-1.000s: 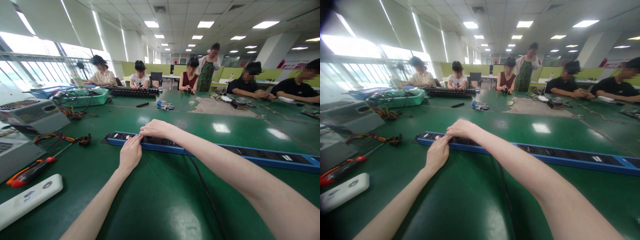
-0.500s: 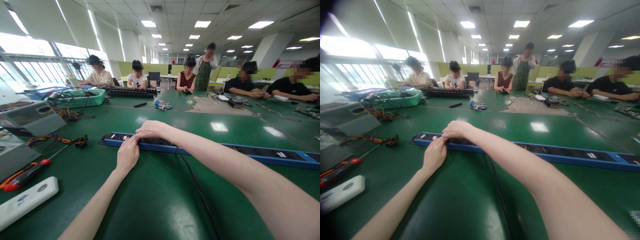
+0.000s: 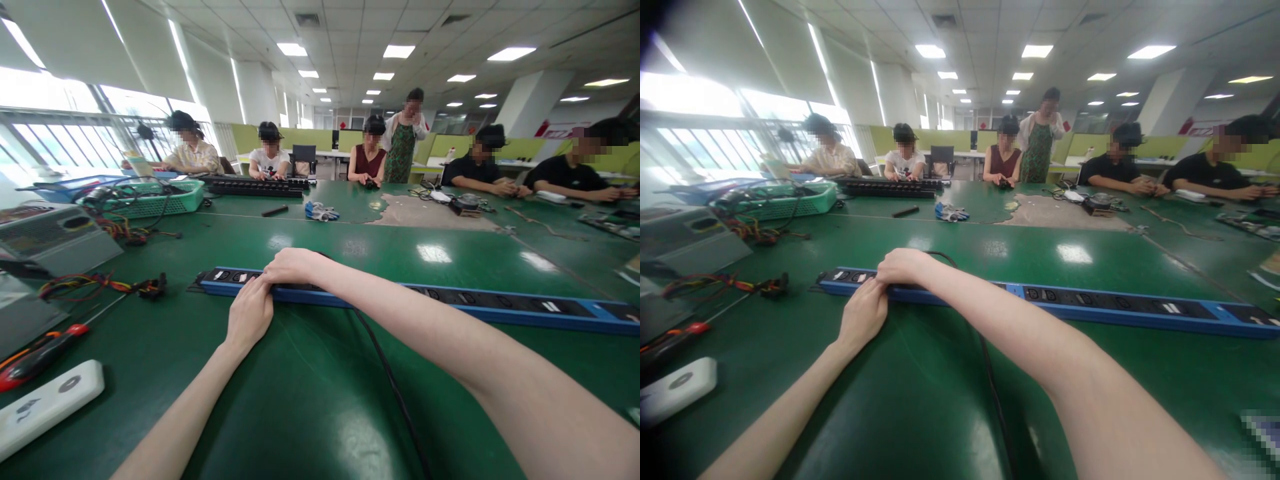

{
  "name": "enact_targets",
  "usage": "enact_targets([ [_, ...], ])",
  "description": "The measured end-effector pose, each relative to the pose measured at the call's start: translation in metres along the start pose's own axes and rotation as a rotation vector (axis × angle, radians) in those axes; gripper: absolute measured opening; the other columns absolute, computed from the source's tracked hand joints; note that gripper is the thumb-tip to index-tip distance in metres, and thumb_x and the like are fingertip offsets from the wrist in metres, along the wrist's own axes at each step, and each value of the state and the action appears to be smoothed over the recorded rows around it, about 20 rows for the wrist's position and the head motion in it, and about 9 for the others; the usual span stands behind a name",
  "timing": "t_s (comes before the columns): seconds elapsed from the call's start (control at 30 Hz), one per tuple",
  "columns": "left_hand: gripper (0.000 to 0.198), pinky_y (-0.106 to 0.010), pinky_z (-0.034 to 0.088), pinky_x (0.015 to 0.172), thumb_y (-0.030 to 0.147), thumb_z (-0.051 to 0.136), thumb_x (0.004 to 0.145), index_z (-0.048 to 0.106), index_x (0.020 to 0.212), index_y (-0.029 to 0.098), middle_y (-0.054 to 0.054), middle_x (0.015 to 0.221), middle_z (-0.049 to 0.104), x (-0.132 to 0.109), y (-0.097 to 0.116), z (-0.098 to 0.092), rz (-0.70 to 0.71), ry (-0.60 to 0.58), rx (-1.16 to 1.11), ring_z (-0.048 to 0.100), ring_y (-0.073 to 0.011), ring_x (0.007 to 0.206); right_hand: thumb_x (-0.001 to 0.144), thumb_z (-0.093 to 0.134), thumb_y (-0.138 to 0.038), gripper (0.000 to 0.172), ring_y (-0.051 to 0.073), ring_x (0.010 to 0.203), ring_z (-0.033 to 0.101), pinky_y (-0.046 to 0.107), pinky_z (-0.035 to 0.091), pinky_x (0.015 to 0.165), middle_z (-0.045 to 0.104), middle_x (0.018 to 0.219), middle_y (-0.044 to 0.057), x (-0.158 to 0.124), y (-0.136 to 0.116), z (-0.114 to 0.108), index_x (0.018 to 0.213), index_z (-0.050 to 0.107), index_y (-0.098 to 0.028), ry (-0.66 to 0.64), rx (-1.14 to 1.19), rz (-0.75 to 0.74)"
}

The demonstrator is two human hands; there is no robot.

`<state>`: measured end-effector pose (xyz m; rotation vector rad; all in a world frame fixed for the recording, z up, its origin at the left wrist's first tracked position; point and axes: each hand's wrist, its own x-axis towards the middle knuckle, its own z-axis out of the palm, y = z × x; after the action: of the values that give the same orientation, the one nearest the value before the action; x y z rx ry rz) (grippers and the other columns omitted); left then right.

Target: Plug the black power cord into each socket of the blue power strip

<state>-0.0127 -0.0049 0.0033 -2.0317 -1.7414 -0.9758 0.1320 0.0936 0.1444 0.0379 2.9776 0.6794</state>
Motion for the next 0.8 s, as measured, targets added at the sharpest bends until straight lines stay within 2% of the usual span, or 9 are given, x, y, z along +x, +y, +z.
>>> enact_targets([
  [0.27,0.047,-0.047,0.034,0.124,0.018,0.039,0.098,0.062,0.139,0.021,-0.008,0.145,0.061,-0.0003,-0.0011,0.0028,0.013,0.002,0.013,0.053,-0.0271,0.139,0.1,0.053,-0.017,0.024,0.024,0.104,0.072,0.035,0.056,0.083,0.074,0.113,0.013,-0.0019,0.0006,-0.0057,0.112,0.074,-0.017,-0.028,0.016,0.053],
  [0.43,0.045,-0.048,0.036,0.122,0.019,0.039,0.099,0.062,0.137,0.022,-0.009,0.141,0.064,0.0001,0.0018,0.0029,0.015,-0.003,0.029,0.054,-0.0284,0.137,0.098,0.055,-0.016,0.022,0.021,0.103,0.073,0.03,0.056,0.082,0.075,0.108,0.014,0.0053,-0.0007,-0.0028,0.108,0.074,-0.014,-0.051,0.027,0.055],
  [0.8,0.043,-0.045,0.038,0.12,0.02,0.037,0.099,0.062,0.134,0.02,-0.01,0.14,0.064,0.0007,0.0065,0.0042,0.031,0.0,0.026,0.054,-0.0278,0.136,0.098,0.055,-0.017,0.022,0.022,0.104,0.073,0.032,0.058,0.083,0.075,0.109,0.016,0.0038,-0.005,-0.0019,0.106,0.075,-0.013,-0.032,0.069,0.12],
])
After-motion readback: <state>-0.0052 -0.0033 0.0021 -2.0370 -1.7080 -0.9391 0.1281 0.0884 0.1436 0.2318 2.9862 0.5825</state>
